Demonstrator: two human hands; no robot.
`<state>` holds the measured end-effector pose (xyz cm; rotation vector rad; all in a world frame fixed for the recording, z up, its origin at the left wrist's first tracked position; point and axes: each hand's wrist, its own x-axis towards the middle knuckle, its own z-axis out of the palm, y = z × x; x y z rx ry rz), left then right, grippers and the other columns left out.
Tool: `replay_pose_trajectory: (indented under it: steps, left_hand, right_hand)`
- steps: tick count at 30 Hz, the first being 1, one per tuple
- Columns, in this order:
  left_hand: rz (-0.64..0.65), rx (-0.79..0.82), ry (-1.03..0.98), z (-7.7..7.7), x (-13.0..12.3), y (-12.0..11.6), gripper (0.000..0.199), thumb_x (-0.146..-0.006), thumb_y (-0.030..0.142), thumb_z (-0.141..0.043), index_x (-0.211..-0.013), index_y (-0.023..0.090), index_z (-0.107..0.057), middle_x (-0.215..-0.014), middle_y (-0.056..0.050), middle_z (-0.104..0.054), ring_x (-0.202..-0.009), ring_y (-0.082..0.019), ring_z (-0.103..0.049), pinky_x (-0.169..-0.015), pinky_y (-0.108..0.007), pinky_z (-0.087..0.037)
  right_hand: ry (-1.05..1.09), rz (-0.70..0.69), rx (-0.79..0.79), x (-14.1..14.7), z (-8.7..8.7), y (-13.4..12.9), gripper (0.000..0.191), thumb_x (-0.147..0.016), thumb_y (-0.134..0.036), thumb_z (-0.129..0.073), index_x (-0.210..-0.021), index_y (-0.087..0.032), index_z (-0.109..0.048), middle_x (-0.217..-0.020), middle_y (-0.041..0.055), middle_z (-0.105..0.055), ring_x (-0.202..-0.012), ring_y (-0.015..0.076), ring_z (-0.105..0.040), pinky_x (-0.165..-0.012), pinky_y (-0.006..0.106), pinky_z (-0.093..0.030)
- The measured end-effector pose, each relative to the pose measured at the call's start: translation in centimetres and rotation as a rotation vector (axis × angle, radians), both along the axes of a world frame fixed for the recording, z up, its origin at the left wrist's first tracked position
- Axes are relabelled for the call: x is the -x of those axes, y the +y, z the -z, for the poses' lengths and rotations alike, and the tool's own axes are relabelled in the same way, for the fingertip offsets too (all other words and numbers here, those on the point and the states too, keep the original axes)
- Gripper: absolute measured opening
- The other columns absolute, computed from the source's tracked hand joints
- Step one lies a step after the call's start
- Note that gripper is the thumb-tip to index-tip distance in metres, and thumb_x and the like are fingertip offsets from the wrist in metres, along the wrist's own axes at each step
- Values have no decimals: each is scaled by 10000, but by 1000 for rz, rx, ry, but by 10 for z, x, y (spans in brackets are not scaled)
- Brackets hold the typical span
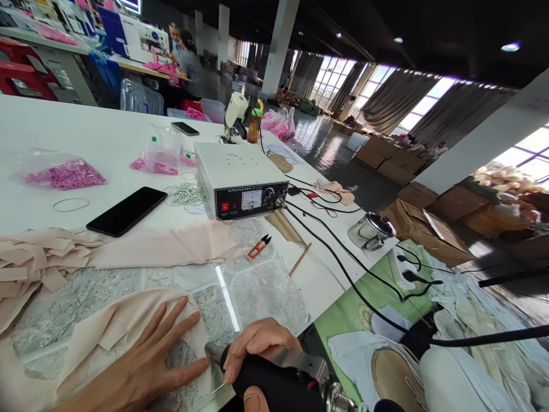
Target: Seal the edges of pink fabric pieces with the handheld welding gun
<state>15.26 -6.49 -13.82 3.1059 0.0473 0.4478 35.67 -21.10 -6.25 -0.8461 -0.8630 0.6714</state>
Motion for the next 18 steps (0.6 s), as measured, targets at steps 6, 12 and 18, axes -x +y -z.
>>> replay_pose_trajectory:
  steps: [6, 12, 18]
  left_hand:
    - [-14, -19, -8, -4, -2, 1, 1016, -655, 729, -868, -1539, 505, -420, -1558, -202, -475, -1483, -540, -320, -1000, -722, -490]
    - [4, 6, -13, -8, -3, 3, 910, -722, 698, -844, -1522, 480, -468, -1539, -194, -511, -1456, -549, -370, -1000, -724, -490]
    - [-4, 52, 22, -6, 0, 1, 974, -642, 695, -899, -1502, 482, -494, -1569, -182, -491, -1446, -565, -375, -1015, -750, -464]
  right_hand:
    - [-23, -23, -49, -5, 9, 6, 149, -1030, -367, -584, -1032, -302, -718, -913, 13, -740, -611, 129, -734, -604, 279, -603]
    - [-23, 56, -27, -3, 8, 10, 146, -991, -436, -630, -1015, -305, -689, -876, 7, -708, -560, 149, -695, -579, 338, -611]
    - [-145, 152, -68, 2, 7, 10, 182, -953, -428, -628, -1070, -290, -607, -909, 12, -642, -618, 141, -627, -607, 326, -555]
